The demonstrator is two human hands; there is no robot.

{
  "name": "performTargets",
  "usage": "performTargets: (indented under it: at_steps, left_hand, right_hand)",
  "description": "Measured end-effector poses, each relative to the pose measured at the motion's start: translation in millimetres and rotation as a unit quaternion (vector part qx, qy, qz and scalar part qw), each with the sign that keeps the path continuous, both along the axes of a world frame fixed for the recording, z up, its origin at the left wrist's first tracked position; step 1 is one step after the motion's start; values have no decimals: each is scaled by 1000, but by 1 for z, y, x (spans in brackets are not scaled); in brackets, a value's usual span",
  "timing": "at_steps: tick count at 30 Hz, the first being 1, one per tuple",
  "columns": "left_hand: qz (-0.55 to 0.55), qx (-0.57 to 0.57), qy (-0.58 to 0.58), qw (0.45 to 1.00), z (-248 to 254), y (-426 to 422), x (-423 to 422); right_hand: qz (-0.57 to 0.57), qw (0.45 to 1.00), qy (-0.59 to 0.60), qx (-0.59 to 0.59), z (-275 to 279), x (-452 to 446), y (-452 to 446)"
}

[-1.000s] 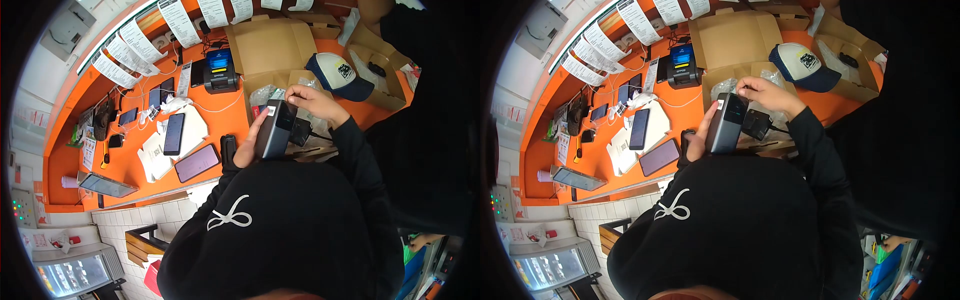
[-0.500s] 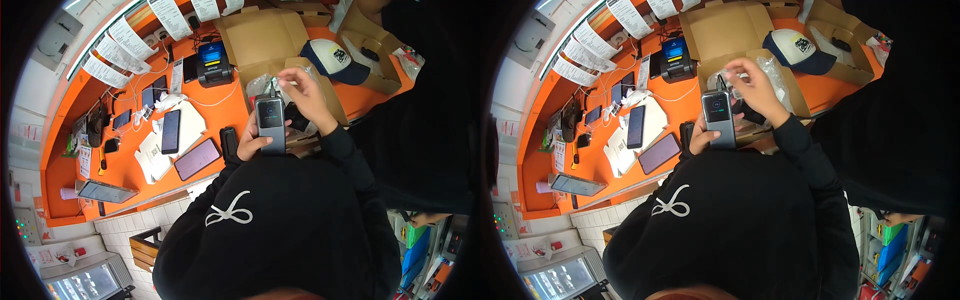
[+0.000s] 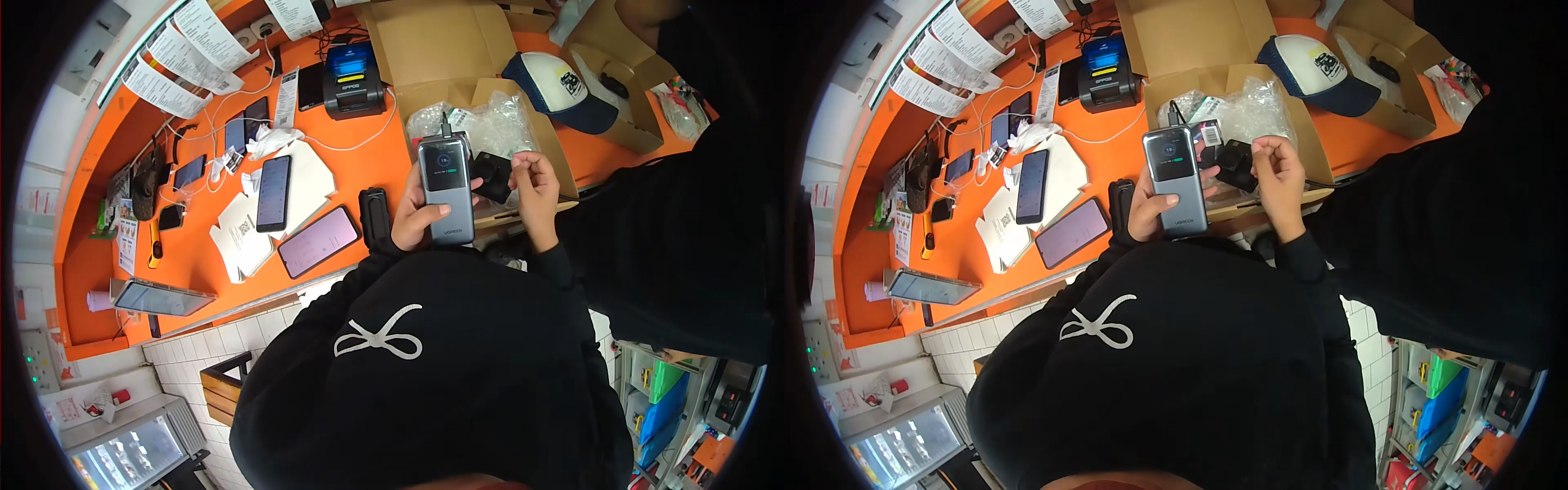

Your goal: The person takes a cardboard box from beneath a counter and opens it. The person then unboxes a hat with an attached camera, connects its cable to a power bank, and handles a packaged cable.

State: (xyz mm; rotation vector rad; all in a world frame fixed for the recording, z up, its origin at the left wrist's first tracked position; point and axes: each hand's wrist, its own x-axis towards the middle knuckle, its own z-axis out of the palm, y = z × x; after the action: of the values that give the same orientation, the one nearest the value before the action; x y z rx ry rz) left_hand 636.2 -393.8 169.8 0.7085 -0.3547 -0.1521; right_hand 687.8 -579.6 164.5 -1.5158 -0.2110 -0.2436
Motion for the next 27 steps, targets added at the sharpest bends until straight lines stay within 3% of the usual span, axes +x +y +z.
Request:
performTargets:
  at_steps: [14, 27]
  left_hand:
    - [-2, 57, -15, 998, 0, 3, 2]
    - [-1, 34, -14, 999, -1, 3, 5]
  right_hand:
    - [9, 1000, 0, -3, 3, 3, 1]
    - [23, 1000, 8, -19, 0, 6, -2]
